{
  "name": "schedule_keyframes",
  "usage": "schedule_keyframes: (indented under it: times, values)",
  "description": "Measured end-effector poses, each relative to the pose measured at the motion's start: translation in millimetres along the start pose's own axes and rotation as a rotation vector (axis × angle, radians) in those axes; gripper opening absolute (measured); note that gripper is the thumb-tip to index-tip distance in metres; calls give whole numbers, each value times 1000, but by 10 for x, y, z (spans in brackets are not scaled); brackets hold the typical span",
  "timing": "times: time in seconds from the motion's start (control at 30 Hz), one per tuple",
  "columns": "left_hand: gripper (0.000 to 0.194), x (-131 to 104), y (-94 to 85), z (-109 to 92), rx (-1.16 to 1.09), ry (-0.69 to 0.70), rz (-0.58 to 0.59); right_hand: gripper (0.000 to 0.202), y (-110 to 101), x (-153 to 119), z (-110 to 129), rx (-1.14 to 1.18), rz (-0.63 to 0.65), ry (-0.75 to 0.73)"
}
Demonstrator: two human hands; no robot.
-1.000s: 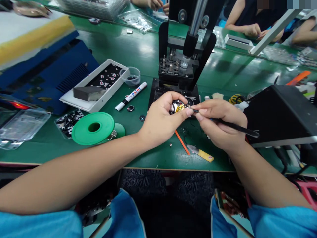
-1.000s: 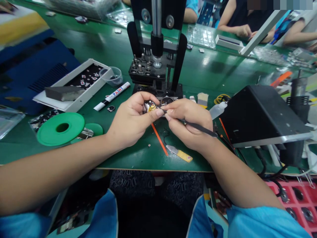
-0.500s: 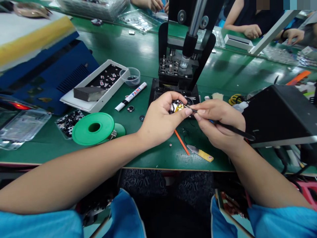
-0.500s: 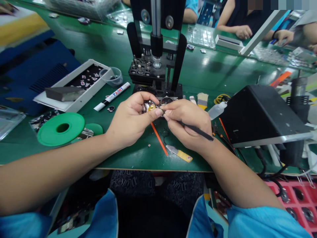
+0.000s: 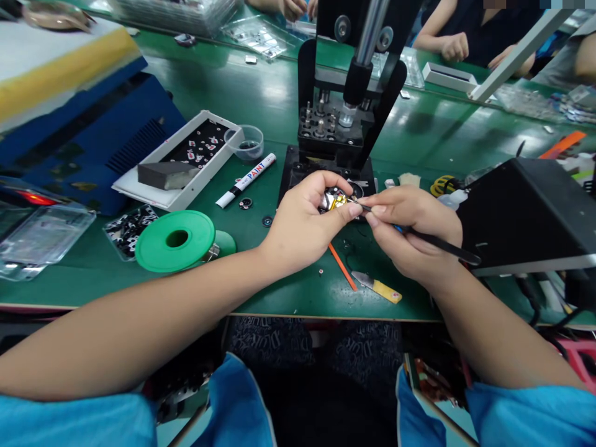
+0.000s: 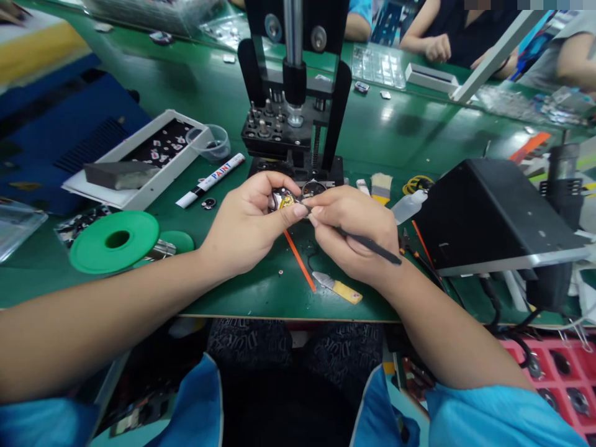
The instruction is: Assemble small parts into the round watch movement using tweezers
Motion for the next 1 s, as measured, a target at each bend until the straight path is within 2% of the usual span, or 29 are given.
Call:
schedule_keyframes:
  times: [0.17, 0.37, 0.63, 0.77, 1.0]
  values:
    - [49, 3, -5, -11, 18, 1, -20, 22, -5, -7, 21, -59, -5, -46]
    - [50, 1, 12, -9, -18, -10, -10, 22, 0, -17, -11, 25, -13, 25]
    - [52, 20, 1, -33, -11, 0, 12, 16, 23, -34, -26, -85, 67, 47]
    - [49, 23, -11, -3, 5, 3, 5, 18, -3, -22, 25, -78, 19, -34]
    - [48, 25, -9, 53, -82, -21, 14, 20, -68, -3, -38, 32, -65, 106]
Point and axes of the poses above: each hand's wrist, its own x-axis towards the middle knuckle, its own y-axis out of the palm, z = x × y, the point moved 5 cm from there along x, towards the middle knuckle, and after that the axes turned 5 degrees about y, right-handed, at the moved point
